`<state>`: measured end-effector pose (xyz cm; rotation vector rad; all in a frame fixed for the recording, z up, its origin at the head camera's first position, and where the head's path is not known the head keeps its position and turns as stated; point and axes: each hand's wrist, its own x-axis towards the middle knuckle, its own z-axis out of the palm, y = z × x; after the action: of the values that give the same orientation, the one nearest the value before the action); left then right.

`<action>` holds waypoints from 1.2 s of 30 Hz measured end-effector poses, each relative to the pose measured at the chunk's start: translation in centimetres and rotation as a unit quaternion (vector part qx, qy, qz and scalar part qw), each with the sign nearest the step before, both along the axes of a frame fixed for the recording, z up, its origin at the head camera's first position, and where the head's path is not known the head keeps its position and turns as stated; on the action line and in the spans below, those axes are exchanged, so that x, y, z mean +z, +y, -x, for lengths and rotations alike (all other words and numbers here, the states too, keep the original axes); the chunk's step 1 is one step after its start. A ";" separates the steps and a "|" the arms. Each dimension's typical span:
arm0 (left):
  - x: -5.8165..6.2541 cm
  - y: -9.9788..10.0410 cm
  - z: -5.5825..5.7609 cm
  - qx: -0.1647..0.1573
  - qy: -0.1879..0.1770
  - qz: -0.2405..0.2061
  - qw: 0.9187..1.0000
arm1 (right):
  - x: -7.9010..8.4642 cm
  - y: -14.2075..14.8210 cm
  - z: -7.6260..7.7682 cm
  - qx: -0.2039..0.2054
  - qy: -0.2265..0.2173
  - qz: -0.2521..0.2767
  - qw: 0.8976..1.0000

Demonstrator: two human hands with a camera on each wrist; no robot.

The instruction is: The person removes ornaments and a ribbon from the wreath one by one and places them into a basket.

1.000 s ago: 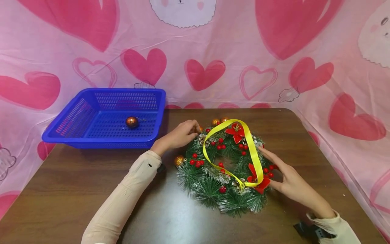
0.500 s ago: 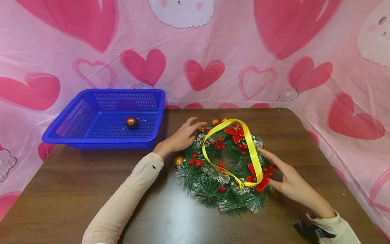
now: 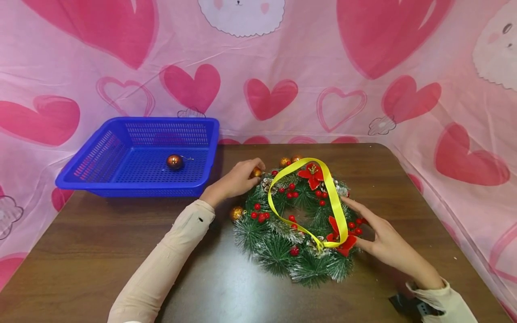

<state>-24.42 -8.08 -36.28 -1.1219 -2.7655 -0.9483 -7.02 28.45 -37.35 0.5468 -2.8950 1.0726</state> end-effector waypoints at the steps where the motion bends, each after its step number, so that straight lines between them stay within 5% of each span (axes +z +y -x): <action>1: 0.3 -0.1 0.0 0.006 0.003 -0.009 1.000 | 0.0 0.0 0.0 0.000 0.000 0.001 1.000; 12: 1.9 0.2 -0.9 0.000 0.040 -0.069 0.997 | -0.1 0.0 -0.1 -0.003 0.005 -0.001 1.000; 19: 2.4 1.1 -1.7 -0.030 0.031 -0.066 0.997 | 0.0 0.0 -0.1 -0.002 0.003 0.001 1.000; 36: 3.2 0.8 -1.8 -0.022 0.014 -0.109 0.994 | 0.2 0.0 -0.1 -0.008 -0.010 0.000 1.000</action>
<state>-22.67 -7.33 -33.03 -1.1537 -2.5479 -1.1961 -6.93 28.40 -37.15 0.5151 -2.9115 1.0827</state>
